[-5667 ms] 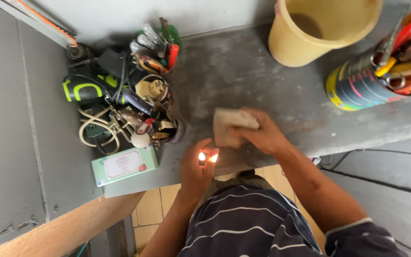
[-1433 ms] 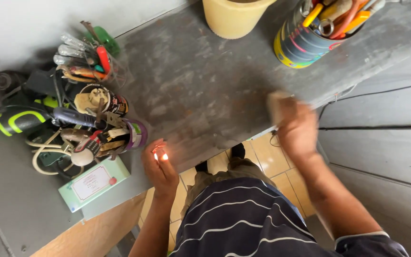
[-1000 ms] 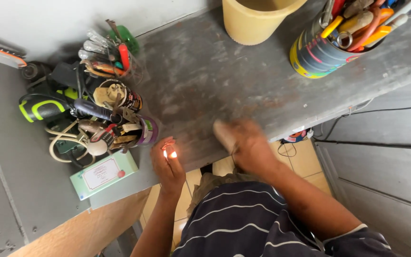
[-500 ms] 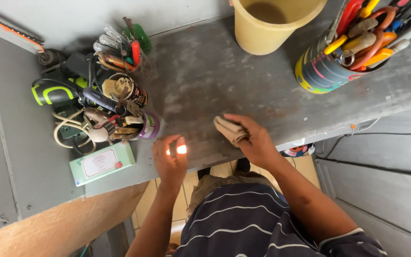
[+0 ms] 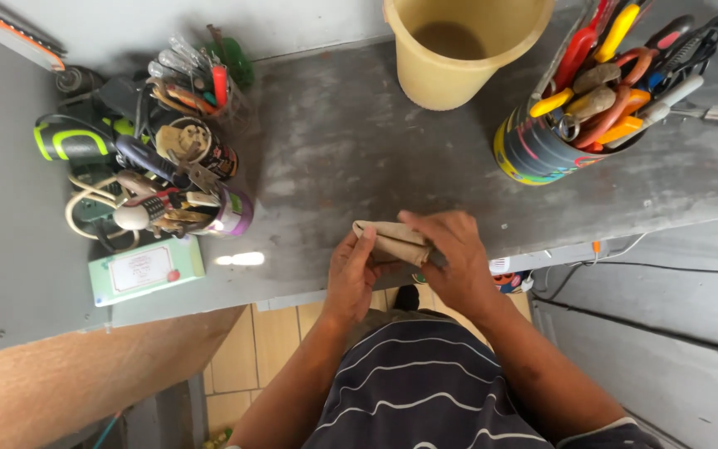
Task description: The recorder is using a piece of sandpaper to smooth or clean a metal or painted surface on a workbench.
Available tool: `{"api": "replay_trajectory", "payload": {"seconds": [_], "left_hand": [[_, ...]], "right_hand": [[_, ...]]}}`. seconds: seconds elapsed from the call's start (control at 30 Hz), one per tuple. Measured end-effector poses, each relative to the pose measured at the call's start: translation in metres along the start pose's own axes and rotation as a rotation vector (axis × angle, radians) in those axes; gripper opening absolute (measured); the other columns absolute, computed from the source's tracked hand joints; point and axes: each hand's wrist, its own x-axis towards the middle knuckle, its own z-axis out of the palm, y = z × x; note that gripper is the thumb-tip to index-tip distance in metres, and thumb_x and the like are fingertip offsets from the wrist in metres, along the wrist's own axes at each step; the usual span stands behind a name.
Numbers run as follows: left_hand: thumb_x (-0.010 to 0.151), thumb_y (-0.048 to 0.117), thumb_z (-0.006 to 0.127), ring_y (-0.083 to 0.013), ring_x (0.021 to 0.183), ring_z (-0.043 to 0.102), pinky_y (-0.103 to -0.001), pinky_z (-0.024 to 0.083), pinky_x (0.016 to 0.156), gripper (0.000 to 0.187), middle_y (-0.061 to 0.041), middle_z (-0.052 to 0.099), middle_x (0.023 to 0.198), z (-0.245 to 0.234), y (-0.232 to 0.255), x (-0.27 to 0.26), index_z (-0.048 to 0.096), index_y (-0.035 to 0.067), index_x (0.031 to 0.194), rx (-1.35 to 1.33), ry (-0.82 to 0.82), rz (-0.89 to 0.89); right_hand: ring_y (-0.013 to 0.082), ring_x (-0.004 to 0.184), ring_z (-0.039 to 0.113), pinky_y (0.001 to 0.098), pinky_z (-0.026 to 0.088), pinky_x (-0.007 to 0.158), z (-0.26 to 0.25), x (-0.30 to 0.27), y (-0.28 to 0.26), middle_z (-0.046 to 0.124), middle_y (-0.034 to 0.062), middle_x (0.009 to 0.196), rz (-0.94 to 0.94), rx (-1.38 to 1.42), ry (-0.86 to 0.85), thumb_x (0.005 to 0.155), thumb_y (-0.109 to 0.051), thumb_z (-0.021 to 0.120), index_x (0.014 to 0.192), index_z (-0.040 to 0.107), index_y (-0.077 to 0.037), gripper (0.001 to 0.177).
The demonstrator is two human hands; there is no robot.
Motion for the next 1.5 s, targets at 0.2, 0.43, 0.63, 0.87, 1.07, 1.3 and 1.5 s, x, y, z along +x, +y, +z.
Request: {"api": "replay_trajectory", "payload": {"seconds": [0.2, 0.43, 0.63, 0.87, 1.07, 1.3, 1.5], "left_hand": [[0.092, 0.015, 0.058, -0.0253, 0.106, 0.068, -0.041, 0.059, 0.090, 0.037, -0.017, 0.065, 0.120, 0.006, -0.018, 0.002, 0.056, -0.001, 0.126, -0.327, 0.018, 0.071], [0.092, 0.010, 0.057, -0.0259, 0.106, 0.068, -0.042, 0.060, 0.089, 0.036, -0.016, 0.064, 0.120, 0.006, -0.003, -0.010, 0.055, 0.001, 0.127, -0.312, -0.054, 0.015], [0.089, 0.001, 0.062, -0.0216, 0.114, 0.066, -0.037, 0.058, 0.098, 0.042, -0.015, 0.064, 0.126, -0.020, 0.021, -0.004, 0.057, -0.001, 0.130, -0.041, -0.126, 0.057], [0.096, 0.010, 0.069, -0.0122, 0.092, 0.068, -0.026, 0.057, 0.079, 0.021, -0.008, 0.072, 0.112, -0.040, 0.046, 0.007, 0.072, 0.002, 0.116, 0.579, -0.057, 0.306], [0.100, 0.017, 0.066, -0.0082, 0.079, 0.065, -0.023, 0.052, 0.067, 0.023, -0.004, 0.073, 0.094, -0.040, 0.052, 0.009, 0.072, 0.002, 0.116, 0.424, 0.044, 0.279], [0.107, 0.021, 0.064, -0.0118, 0.077, 0.061, -0.027, 0.050, 0.065, 0.026, -0.009, 0.069, 0.093, -0.058, 0.030, 0.031, 0.062, -0.003, 0.117, 0.223, 0.171, 0.298], [0.102, 0.016, 0.058, -0.0131, 0.101, 0.069, -0.028, 0.058, 0.089, 0.041, -0.010, 0.070, 0.116, -0.045, 0.047, 0.030, 0.051, 0.003, 0.141, -0.030, -0.055, 0.242]], "right_hand": [[0.0365, 0.112, 0.059, 0.0435, 0.051, 0.094, 0.002, -0.017, 0.010, 0.059, 0.0167, 0.122, -0.101, 0.054, 0.085, 0.070, -0.004, 0.087, 0.128, 0.054, -0.007, 0.066], [0.0315, 0.105, 0.059, 0.0392, 0.052, 0.088, 0.009, -0.019, 0.008, 0.059, 0.0165, 0.114, -0.196, 0.011, 0.257, 0.074, 0.001, 0.083, 0.113, 0.059, -0.008, 0.047], [0.0250, 0.094, 0.063, 0.0408, 0.049, 0.083, 0.017, 0.003, -0.019, 0.065, 0.0053, 0.101, -0.260, -0.087, 0.168, 0.073, 0.006, 0.077, 0.102, 0.070, -0.010, 0.034], [0.0273, 0.099, 0.066, 0.0375, 0.055, 0.084, 0.035, 0.022, -0.042, 0.068, 0.0083, 0.113, -0.183, -0.106, 0.116, 0.077, 0.009, 0.071, 0.117, 0.069, -0.005, 0.043], [0.0284, 0.101, 0.066, 0.0367, 0.053, 0.087, 0.048, 0.022, -0.047, 0.067, 0.0104, 0.115, -0.179, -0.183, 0.225, 0.080, 0.004, 0.076, 0.116, 0.068, -0.008, 0.039], [0.0305, 0.111, 0.069, 0.0462, 0.047, 0.104, 0.044, 0.021, -0.039, 0.072, 0.0054, 0.113, -0.227, -0.078, 0.002, 0.082, -0.008, 0.075, 0.106, 0.067, -0.012, 0.025], [0.0237, 0.095, 0.069, 0.0386, 0.052, 0.090, 0.029, 0.026, -0.034, 0.073, 0.0033, 0.102, -0.091, 0.142, -0.180, 0.088, -0.006, 0.072, 0.109, 0.071, -0.011, 0.022]]}}
